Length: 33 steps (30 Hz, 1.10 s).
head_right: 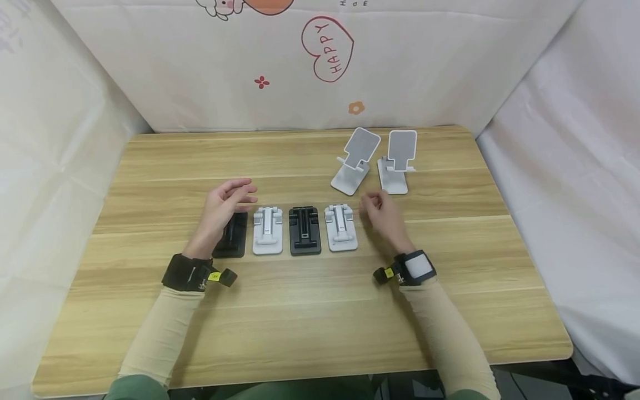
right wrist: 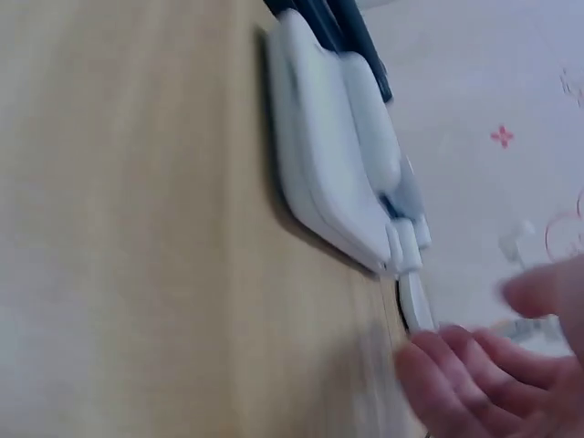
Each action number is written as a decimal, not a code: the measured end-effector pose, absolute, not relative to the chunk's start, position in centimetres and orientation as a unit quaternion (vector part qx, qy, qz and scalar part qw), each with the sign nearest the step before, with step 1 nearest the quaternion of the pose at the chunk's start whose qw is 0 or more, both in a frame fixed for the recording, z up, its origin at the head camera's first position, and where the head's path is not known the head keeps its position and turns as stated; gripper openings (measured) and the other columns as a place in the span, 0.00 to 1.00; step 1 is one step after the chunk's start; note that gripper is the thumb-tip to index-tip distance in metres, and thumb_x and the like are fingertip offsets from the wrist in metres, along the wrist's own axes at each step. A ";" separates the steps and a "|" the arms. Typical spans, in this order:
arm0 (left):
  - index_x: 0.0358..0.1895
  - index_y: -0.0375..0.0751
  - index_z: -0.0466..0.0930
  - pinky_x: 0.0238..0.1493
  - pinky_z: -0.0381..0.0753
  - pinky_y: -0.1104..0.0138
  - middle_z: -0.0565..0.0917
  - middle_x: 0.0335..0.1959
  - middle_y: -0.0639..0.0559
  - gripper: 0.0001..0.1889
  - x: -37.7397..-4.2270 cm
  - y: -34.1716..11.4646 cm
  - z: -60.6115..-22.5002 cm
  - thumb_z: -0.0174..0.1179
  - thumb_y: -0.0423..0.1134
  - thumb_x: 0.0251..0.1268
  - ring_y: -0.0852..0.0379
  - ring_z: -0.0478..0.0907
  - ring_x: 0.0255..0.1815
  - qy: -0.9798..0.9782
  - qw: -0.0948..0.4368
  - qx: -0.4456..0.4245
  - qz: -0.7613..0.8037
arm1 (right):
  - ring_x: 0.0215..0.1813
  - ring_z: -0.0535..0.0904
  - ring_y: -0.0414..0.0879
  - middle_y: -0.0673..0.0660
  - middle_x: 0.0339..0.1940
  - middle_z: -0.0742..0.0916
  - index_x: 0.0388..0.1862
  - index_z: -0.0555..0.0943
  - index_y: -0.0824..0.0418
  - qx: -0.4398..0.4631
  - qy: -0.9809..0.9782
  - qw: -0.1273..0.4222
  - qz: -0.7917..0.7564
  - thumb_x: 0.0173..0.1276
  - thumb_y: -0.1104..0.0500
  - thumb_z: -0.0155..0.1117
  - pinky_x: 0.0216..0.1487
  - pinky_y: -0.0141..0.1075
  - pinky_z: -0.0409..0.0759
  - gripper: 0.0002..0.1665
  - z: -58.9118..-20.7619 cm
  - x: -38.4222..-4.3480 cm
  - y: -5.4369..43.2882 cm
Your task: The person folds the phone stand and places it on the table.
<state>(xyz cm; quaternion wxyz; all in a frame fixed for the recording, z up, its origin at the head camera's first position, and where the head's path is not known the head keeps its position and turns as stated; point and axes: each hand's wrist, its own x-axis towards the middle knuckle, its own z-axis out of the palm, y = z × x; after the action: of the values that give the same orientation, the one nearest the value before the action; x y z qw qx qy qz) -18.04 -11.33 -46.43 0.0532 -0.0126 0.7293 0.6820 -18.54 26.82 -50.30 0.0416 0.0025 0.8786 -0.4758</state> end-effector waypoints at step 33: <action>0.69 0.33 0.74 0.55 0.87 0.56 0.84 0.59 0.38 0.22 -17.3 -10.3 -46.3 0.55 0.42 0.81 0.39 0.84 0.54 0.739 0.088 -0.012 0.668 | 0.61 0.75 0.41 0.48 0.58 0.83 0.68 0.78 0.58 0.086 0.617 -0.051 -0.781 0.73 0.56 0.70 0.65 0.30 0.72 0.27 -50.0 -29.8 24.1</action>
<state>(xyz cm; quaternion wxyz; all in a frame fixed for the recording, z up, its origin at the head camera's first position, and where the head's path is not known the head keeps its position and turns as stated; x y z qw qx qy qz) -17.31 -10.32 -46.27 0.0878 -0.0124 0.7390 0.6679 -29.76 24.11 -50.01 -0.0513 0.0861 0.6170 -0.7806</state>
